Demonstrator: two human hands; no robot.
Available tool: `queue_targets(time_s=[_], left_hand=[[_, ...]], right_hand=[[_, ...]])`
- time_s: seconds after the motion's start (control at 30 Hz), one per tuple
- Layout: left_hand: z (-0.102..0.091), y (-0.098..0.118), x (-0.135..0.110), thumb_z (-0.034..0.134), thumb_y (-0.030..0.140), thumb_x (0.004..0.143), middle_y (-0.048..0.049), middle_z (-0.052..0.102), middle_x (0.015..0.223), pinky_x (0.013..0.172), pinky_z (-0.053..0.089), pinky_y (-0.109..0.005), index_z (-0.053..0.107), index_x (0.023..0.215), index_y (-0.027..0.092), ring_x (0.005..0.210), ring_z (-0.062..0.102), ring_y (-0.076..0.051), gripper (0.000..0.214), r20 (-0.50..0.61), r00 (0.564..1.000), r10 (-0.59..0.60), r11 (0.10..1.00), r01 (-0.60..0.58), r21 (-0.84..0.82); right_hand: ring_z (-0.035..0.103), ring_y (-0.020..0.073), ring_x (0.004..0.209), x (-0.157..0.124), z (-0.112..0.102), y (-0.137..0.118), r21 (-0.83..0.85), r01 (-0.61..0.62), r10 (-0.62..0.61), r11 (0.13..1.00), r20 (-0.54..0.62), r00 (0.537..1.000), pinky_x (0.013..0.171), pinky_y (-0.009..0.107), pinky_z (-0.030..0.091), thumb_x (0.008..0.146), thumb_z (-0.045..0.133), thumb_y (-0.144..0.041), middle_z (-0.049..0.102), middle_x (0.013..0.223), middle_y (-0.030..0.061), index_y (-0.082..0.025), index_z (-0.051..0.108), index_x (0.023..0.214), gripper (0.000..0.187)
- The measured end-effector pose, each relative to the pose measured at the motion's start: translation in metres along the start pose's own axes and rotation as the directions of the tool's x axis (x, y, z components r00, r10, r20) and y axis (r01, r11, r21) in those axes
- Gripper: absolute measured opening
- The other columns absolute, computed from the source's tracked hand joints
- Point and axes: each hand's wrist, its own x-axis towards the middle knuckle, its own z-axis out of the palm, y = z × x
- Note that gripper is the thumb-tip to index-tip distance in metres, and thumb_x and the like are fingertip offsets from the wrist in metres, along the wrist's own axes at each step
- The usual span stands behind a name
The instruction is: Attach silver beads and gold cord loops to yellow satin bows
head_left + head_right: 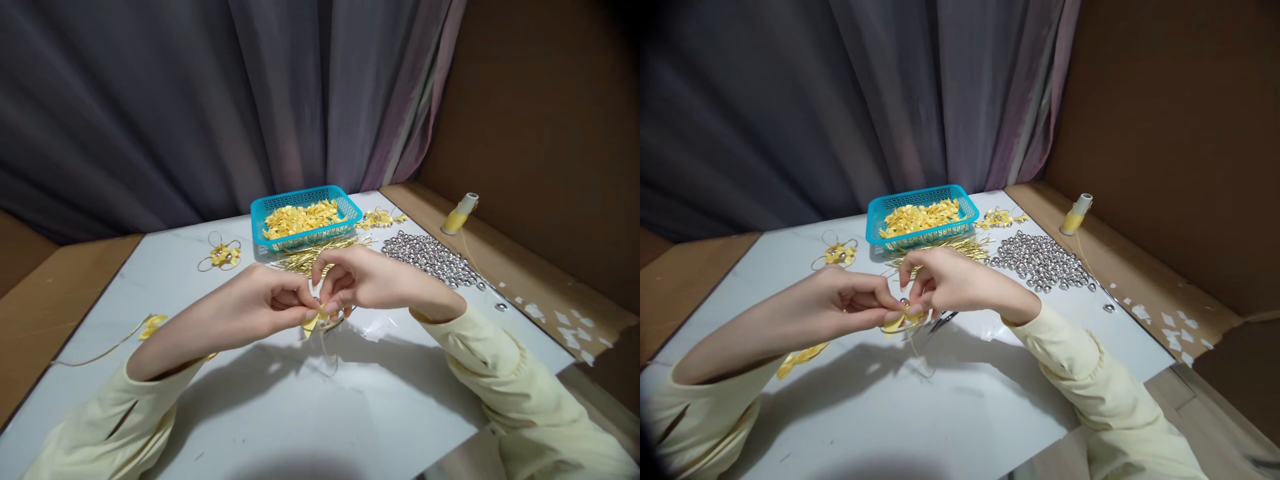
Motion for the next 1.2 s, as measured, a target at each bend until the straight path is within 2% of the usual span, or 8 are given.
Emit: queue_targets(time_s=[0.1,0.4,0.6,0.77,1.0,1.2], left_hand=[[0.0005,0.0020,0.0000,0.056,0.027,0.079,0.0034,0.058,0.058,0.041,0.029,-0.015,0.066,0.076,0.017,0.048,0.041,-0.006,0.015,0.005,1.000,0.007,1.000,-0.007,-0.017],[0.0011,0.0054,0.0013,0.055,0.024,0.080,0.0052,0.052,0.055,0.041,0.028,-0.015,0.063,0.073,0.016,0.046,0.037,-0.005,0.013,-0.011,1.000,0.022,1.000,-0.022,0.008],[0.0060,0.0015,0.0011,0.058,0.029,0.077,-0.0005,0.062,0.062,0.050,0.041,-0.018,0.063,0.073,0.013,0.055,0.052,-0.010,0.017,-0.038,0.999,0.011,0.999,-0.012,-0.043],[0.0082,0.0017,0.0025,0.060,0.028,0.074,-0.0012,0.064,0.062,0.050,0.043,-0.018,0.061,0.069,0.012,0.056,0.055,-0.011,0.017,-0.061,0.998,0.004,0.998,-0.007,-0.062],[0.0079,-0.0031,0.0012,0.056,0.028,0.080,0.0008,0.063,0.063,0.048,0.039,-0.017,0.062,0.075,0.015,0.054,0.051,-0.009,0.015,-0.006,1.000,-0.011,1.000,0.011,-0.027],[0.0046,-0.0024,0.0030,0.056,0.030,0.080,0.0007,0.062,0.067,0.050,0.037,-0.018,0.064,0.075,0.016,0.058,0.051,-0.010,0.016,0.040,0.997,-0.073,0.991,0.077,-0.112]], right_hand=[[0.059,0.0093,0.059,0.0001,0.0003,-0.0003,0.049,-0.017,0.017,0.999,0.002,1.000,0.056,0.021,0.049,0.073,0.058,-0.006,0.061,0.070,-0.0010,-0.017,0.044,0.088,0.024],[0.061,0.0130,0.064,0.0002,0.0046,-0.0005,-0.049,0.070,-0.074,0.996,-0.087,0.993,0.056,0.022,0.048,0.068,0.061,-0.008,0.060,0.066,-0.0010,-0.018,0.042,0.086,0.028],[0.059,0.0110,0.060,-0.0001,0.0050,-0.0040,-0.076,0.058,-0.066,0.995,-0.099,0.993,0.053,0.020,0.046,0.066,0.057,-0.005,0.060,0.065,-0.0018,-0.018,0.041,0.086,0.028],[0.061,0.0125,0.062,0.0004,0.0048,-0.0047,-0.095,0.068,-0.078,0.993,-0.102,0.992,0.053,0.020,0.046,0.065,0.056,-0.005,0.061,0.066,-0.0005,-0.018,0.041,0.083,0.027],[0.060,0.0117,0.062,0.0006,0.0056,-0.0044,-0.137,0.105,-0.118,0.985,-0.090,0.989,0.052,0.019,0.045,0.065,0.055,-0.002,0.062,0.066,-0.0005,-0.018,0.041,0.081,0.027],[0.060,0.0117,0.063,-0.0011,0.0049,-0.0063,-0.147,0.100,-0.115,0.984,-0.097,0.989,0.051,0.017,0.043,0.066,0.060,-0.007,0.061,0.065,-0.0004,-0.017,0.042,0.080,0.024]])
